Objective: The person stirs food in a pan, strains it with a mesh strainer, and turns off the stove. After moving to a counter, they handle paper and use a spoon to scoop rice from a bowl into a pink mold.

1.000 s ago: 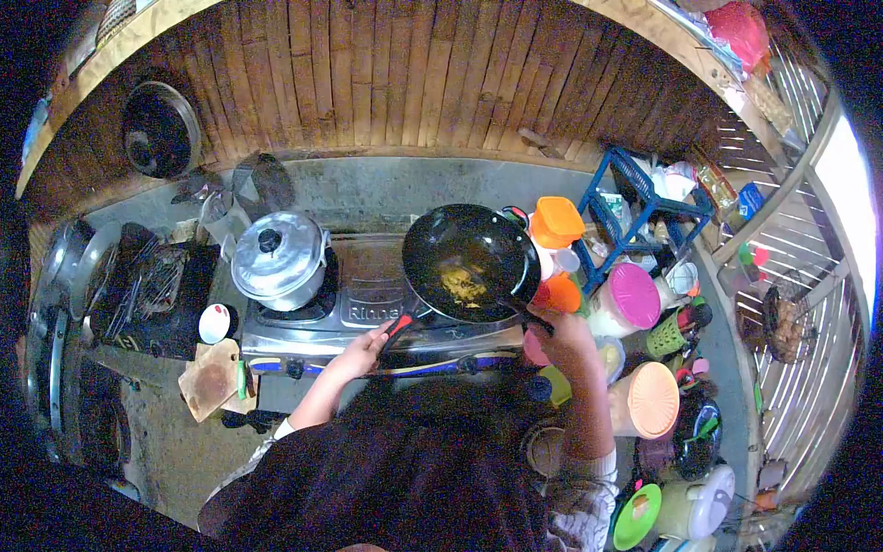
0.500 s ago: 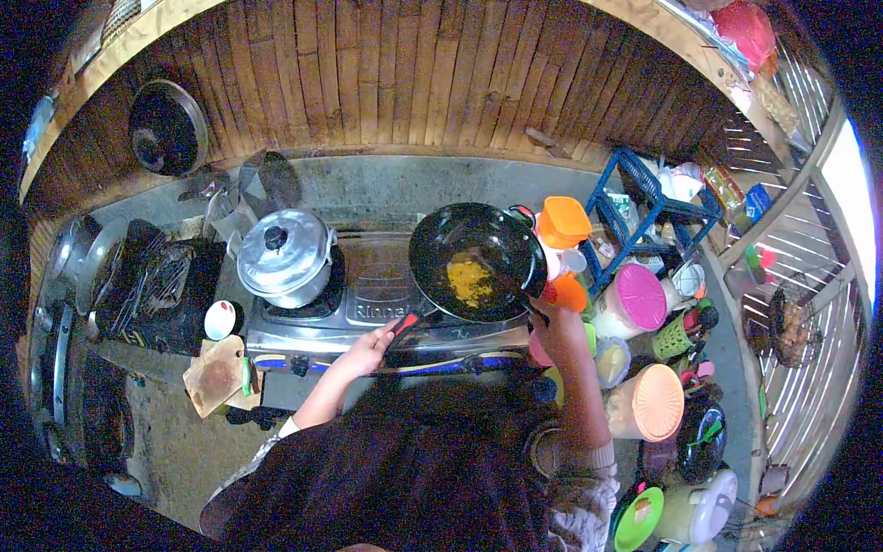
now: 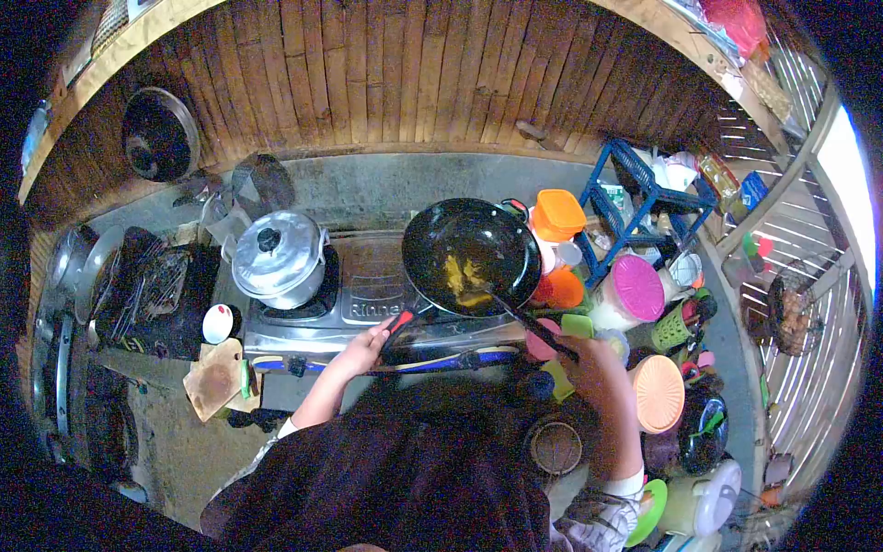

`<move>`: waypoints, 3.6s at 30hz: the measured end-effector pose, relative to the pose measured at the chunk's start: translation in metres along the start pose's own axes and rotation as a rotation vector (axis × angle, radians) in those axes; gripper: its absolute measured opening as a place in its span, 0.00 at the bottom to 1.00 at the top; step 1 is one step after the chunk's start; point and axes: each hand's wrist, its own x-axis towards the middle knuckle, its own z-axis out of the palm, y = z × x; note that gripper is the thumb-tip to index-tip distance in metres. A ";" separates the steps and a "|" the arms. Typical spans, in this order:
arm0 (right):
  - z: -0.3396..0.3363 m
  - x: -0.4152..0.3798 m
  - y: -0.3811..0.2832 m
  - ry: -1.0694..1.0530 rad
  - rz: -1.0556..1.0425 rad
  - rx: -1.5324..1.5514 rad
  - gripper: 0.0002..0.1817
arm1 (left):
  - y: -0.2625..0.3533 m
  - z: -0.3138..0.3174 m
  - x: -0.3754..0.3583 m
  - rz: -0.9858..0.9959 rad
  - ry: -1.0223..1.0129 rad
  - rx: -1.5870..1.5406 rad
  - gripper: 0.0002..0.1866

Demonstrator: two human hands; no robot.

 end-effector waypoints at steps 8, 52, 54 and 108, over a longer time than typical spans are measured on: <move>-0.026 -0.020 0.003 0.008 0.033 -0.079 0.16 | -0.005 0.001 0.002 0.042 0.002 -0.024 0.21; 0.101 0.092 0.015 0.263 -0.052 0.154 0.15 | -0.012 0.007 0.005 0.110 0.046 0.063 0.21; 0.101 0.093 0.016 0.257 -0.012 0.141 0.15 | -0.008 0.006 0.002 0.109 0.043 0.050 0.21; 0.013 -0.010 0.016 0.008 -0.010 0.054 0.16 | -0.007 0.009 0.001 0.011 0.027 -0.008 0.21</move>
